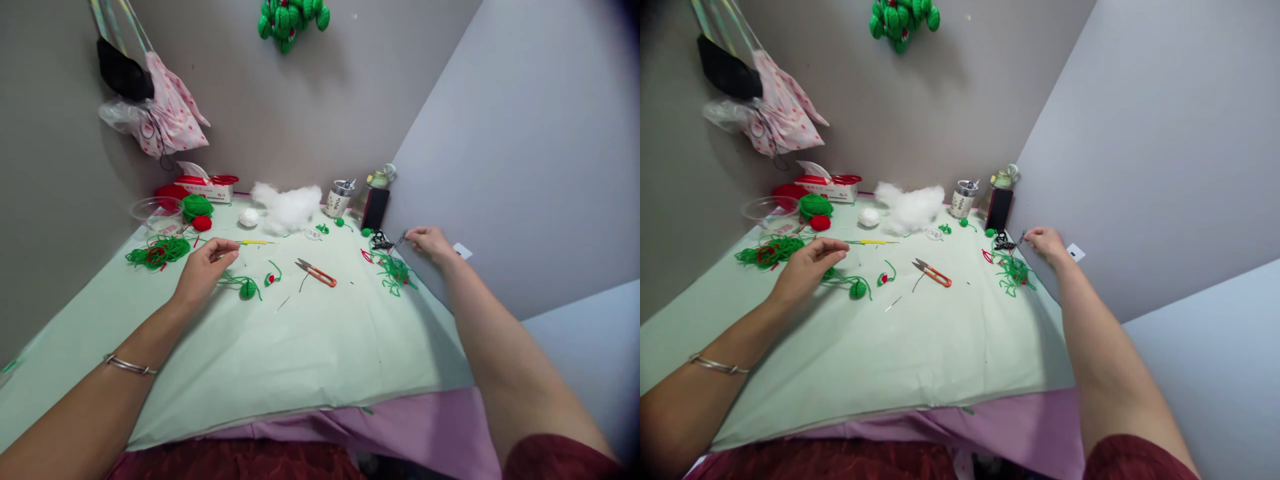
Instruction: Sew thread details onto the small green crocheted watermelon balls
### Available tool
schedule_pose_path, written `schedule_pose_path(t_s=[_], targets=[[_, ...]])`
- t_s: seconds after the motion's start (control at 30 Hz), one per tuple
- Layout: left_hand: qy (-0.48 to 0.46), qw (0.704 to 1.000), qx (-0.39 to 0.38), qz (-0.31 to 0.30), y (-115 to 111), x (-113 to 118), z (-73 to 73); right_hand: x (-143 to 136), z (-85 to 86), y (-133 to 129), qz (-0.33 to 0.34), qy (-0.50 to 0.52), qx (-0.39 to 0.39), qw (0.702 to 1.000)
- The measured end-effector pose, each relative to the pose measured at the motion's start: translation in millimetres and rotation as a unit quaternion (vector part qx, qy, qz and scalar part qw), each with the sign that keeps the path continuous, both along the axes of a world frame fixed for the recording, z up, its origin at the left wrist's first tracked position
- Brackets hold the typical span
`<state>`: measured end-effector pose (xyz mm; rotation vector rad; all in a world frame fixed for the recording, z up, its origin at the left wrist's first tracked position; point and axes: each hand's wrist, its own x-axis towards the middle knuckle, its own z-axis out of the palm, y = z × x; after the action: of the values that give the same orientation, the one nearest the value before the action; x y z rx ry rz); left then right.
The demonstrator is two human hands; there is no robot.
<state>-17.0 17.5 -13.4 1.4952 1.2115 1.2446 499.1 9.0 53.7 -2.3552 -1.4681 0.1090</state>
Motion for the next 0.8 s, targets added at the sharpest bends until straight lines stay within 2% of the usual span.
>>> schedule_pose_path(t_s=[0.17, 0.33, 0.47, 0.6, 0.7, 0.8], targets=[[0.005, 1.0, -0.004, -0.007, 0, 0, -0.5, 3, 36.9, -17, 0.011, 0.217, 0.068, 0.974], [0.009, 1.0, -0.002, -0.005, -3, 1, 2.8, -5, 52.6, -29, 0.032, 0.353, 0.095, 0.93], [0.009, 1.0, -0.008, -0.011, -3, 2, 3.4, -16, 58.1, -33, 0.061, 0.407, 0.105, 0.906], [-0.004, 1.0, -0.017, -0.022, -6, 6, 2.7, -34, 57.0, -36, 0.099, 0.434, 0.082, 0.892], [-0.002, 0.999, -0.025, -0.028, -11, 10, 3.7, -42, 49.3, -37, 0.108, 0.429, 0.061, 0.895], [-0.001, 0.999, -0.032, -0.039, -16, 13, 5.8, -39, 41.4, -36, 0.08, 0.395, 0.046, 0.914]])
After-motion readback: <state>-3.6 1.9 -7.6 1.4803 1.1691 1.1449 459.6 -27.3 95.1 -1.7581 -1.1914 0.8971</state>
